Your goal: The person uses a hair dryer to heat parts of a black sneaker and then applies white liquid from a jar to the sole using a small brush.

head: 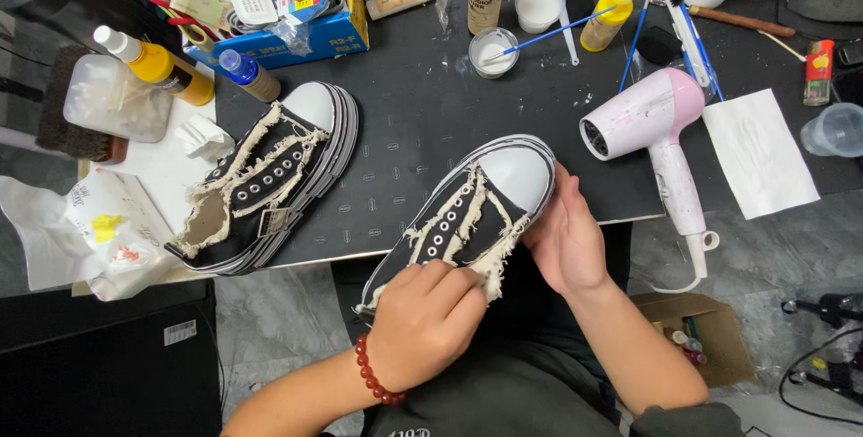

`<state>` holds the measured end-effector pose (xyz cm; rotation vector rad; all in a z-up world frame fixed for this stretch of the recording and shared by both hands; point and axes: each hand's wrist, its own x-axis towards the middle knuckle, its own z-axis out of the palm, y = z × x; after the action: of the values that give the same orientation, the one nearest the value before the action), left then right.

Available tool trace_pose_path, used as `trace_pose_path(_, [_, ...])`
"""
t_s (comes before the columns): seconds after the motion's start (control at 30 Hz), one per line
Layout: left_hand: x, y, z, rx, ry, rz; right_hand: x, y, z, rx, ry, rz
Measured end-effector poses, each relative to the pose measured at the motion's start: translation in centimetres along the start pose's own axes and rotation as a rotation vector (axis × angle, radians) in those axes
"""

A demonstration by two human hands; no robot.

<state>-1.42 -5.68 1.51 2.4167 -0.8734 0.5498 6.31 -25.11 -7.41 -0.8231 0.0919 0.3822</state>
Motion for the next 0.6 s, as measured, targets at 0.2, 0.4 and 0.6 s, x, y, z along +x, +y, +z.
trace_pose_path(0.2, [0.1, 0.7, 0.7, -0.043, -0.022, -0.132, 1.6, 0.5, -0.5, -0.02, 0.041, -0.116])
trace_pose_path(0.4, [1.1, -0.1, -1.7, -0.092, -0.075, -0.3, 2.5, 0.3, -1.1, -0.028, 0.034, -0.085])
trace_pose_path(0.6, [1.1, -0.1, -2.0, -0.066, -0.218, -0.354, 3.1, 0.5, -0.8, -0.057, 0.051, -0.101])
